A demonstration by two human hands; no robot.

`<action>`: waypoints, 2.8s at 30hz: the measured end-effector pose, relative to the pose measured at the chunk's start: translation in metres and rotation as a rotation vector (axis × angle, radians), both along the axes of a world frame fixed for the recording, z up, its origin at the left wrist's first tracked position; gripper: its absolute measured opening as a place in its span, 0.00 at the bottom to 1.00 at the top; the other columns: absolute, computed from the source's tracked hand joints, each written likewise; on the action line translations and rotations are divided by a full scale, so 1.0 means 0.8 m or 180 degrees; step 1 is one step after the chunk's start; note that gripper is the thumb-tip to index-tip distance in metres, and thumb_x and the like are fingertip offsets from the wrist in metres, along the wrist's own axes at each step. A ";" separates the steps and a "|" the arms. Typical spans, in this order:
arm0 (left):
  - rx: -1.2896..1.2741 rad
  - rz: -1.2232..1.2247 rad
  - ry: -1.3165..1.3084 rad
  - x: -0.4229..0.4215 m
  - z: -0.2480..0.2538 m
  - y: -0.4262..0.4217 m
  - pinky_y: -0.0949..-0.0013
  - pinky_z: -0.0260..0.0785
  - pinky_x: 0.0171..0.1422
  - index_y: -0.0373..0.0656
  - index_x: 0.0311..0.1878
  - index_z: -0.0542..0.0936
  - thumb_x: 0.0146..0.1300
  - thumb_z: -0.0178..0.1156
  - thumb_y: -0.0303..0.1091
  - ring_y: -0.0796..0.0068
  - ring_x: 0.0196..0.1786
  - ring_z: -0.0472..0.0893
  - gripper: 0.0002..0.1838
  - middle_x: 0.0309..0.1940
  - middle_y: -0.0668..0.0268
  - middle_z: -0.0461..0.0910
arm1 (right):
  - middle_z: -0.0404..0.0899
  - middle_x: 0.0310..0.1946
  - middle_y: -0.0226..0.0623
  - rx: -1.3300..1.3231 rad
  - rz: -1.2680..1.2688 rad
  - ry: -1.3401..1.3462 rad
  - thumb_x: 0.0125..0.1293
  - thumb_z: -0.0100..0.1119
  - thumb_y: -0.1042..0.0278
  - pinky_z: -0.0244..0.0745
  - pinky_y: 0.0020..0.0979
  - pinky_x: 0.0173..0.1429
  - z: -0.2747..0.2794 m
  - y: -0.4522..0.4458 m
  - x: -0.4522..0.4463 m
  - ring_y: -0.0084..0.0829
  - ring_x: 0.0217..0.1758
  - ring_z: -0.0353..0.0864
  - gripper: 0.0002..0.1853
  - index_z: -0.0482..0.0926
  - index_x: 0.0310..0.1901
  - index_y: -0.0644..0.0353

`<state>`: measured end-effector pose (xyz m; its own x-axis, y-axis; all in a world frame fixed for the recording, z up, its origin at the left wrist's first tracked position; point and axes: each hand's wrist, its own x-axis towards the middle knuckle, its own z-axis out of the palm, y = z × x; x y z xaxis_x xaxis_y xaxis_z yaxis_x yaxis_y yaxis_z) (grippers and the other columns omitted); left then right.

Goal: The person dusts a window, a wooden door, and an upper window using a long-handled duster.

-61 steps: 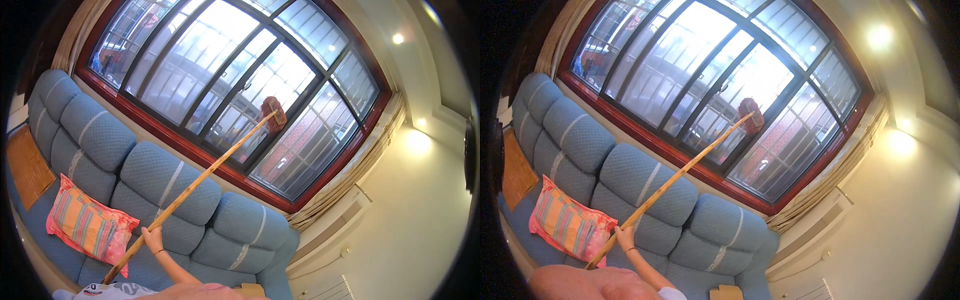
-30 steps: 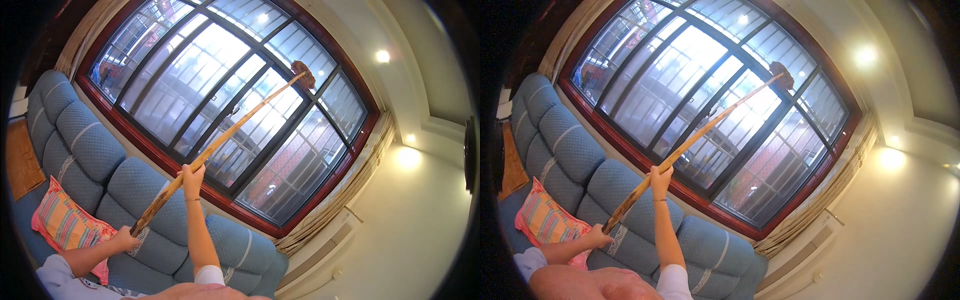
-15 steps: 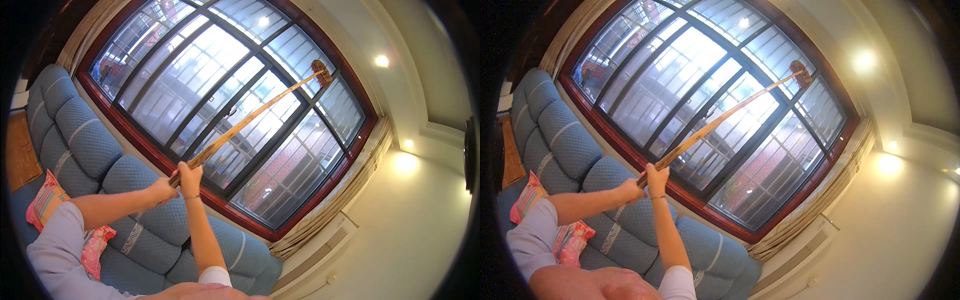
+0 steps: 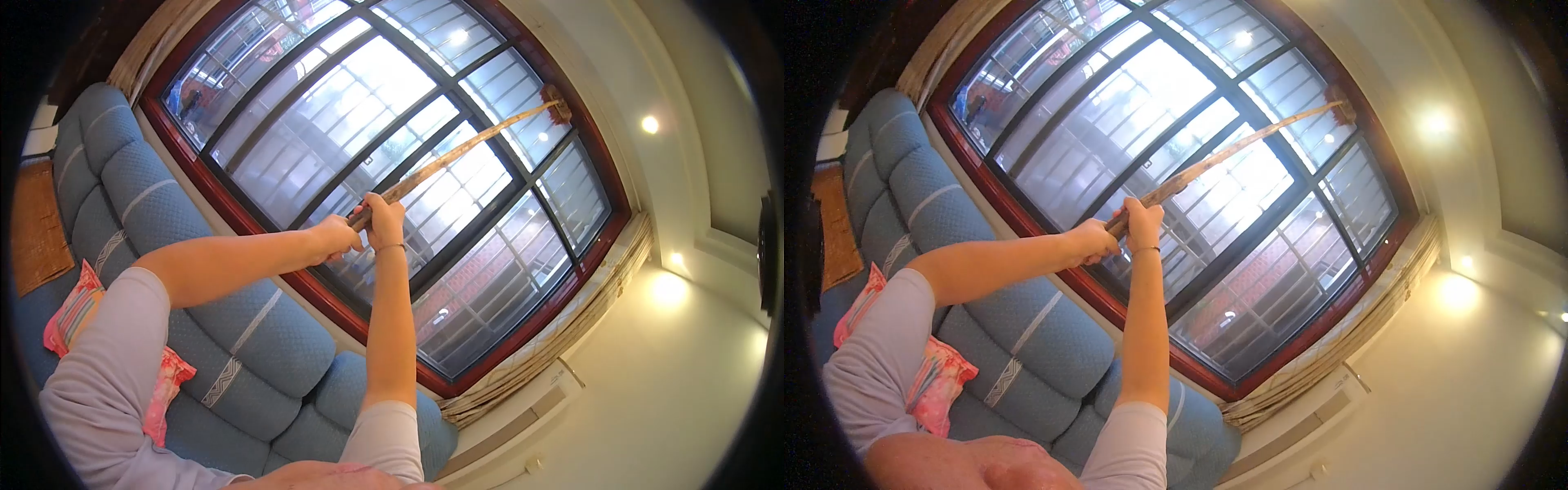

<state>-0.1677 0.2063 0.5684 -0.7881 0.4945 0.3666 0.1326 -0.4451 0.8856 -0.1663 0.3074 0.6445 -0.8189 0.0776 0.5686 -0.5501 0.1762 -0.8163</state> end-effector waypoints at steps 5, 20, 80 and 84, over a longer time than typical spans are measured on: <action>0.0022 0.0048 0.0003 -0.014 -0.009 -0.045 0.71 0.46 0.12 0.42 0.23 0.68 0.44 0.62 0.26 0.77 0.09 0.60 0.10 0.12 0.67 0.62 | 0.71 0.16 0.38 0.0090 0.0011 0.0044 0.50 0.55 0.77 0.71 0.31 0.21 -0.009 -0.042 -0.026 0.31 0.18 0.75 0.06 0.72 0.21 0.69; -0.0100 0.0063 -0.0307 -0.056 -0.069 -0.186 0.72 0.45 0.11 0.46 0.24 0.64 0.48 0.59 0.26 0.79 0.08 0.57 0.11 0.09 0.71 0.59 | 0.71 0.14 0.38 0.0191 0.0088 -0.0066 0.49 0.54 0.74 0.70 0.29 0.17 -0.069 -0.188 -0.076 0.33 0.15 0.76 0.09 0.71 0.18 0.69; -0.1458 0.0663 -0.0243 0.118 -0.319 -0.234 0.69 0.63 0.23 0.35 0.27 0.74 0.41 0.63 0.28 0.76 0.17 0.70 0.11 0.15 0.65 0.71 | 0.66 0.18 0.35 -0.0693 -0.0594 0.0223 0.54 0.52 0.76 0.69 0.28 0.14 -0.200 -0.118 -0.015 0.29 0.11 0.71 0.08 0.63 0.29 0.64; -0.1400 0.0673 -0.0211 0.099 -0.345 -0.288 0.70 0.63 0.22 0.35 0.23 0.72 0.40 0.63 0.27 0.77 0.17 0.71 0.09 0.14 0.65 0.71 | 0.66 0.20 0.36 -0.0599 -0.0647 0.0163 0.53 0.52 0.77 0.69 0.29 0.15 -0.222 -0.181 -0.032 0.30 0.11 0.71 0.10 0.62 0.33 0.67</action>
